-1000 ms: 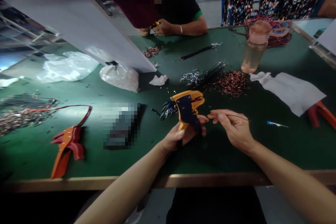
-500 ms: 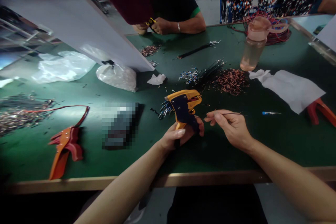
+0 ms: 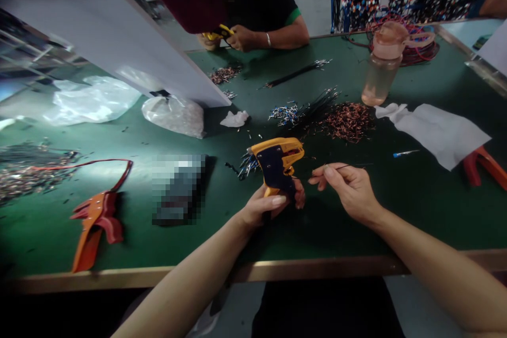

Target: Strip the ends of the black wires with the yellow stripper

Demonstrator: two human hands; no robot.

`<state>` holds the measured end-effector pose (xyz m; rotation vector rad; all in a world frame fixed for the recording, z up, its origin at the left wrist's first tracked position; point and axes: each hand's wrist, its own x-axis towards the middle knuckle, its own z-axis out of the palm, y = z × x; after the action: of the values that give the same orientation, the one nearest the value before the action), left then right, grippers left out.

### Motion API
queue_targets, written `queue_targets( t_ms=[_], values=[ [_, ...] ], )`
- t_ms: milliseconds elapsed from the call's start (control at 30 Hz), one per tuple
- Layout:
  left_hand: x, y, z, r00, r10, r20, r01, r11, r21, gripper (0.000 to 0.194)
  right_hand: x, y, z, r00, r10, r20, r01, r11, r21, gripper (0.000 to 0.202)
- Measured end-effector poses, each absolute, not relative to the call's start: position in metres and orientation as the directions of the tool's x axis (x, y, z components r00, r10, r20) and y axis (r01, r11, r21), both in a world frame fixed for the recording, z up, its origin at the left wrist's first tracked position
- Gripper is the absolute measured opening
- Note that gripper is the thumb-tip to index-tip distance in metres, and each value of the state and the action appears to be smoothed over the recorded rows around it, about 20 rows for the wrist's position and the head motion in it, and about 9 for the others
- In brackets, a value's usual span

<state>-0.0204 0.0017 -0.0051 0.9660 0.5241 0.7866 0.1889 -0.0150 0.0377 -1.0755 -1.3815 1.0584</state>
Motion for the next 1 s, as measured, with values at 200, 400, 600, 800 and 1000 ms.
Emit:
queue_targets(
  t_ms=[200,400,600,800,1000],
  values=[
    [-0.0207,-0.0007,-0.0007,0.56,0.82,-0.12,-0.297,0.334,0.895,0.037,0.1887,-0.015,0.037,-0.042,0.98,0.192,0.025,0.194,-0.981,0.038],
    [-0.0218,0.0004,0.0019,0.574,0.809,-0.125,-0.252,0.32,0.913,0.037,0.1889,-0.0152,0.0377,-0.038,0.979,0.203,0.025,0.204,-0.979,0.038],
    [-0.0217,-0.0013,0.0004,0.534,0.831,-0.154,-0.206,0.305,0.93,0.04,0.1891,-0.015,0.0365,-0.037,0.98,0.197,0.004,0.198,-0.98,0.038],
    [-0.02,-0.0018,0.0011,0.505,0.854,-0.128,-0.269,0.296,0.917,0.036,0.1896,-0.0148,0.0334,-0.02,0.984,0.175,-0.048,0.174,-0.984,0.033],
    [-0.0187,0.0036,0.0,0.576,0.814,-0.075,-0.429,0.38,0.819,0.045,0.1957,-0.0082,0.0284,0.066,0.989,0.13,-0.181,0.141,-0.973,0.032]
  ],
)
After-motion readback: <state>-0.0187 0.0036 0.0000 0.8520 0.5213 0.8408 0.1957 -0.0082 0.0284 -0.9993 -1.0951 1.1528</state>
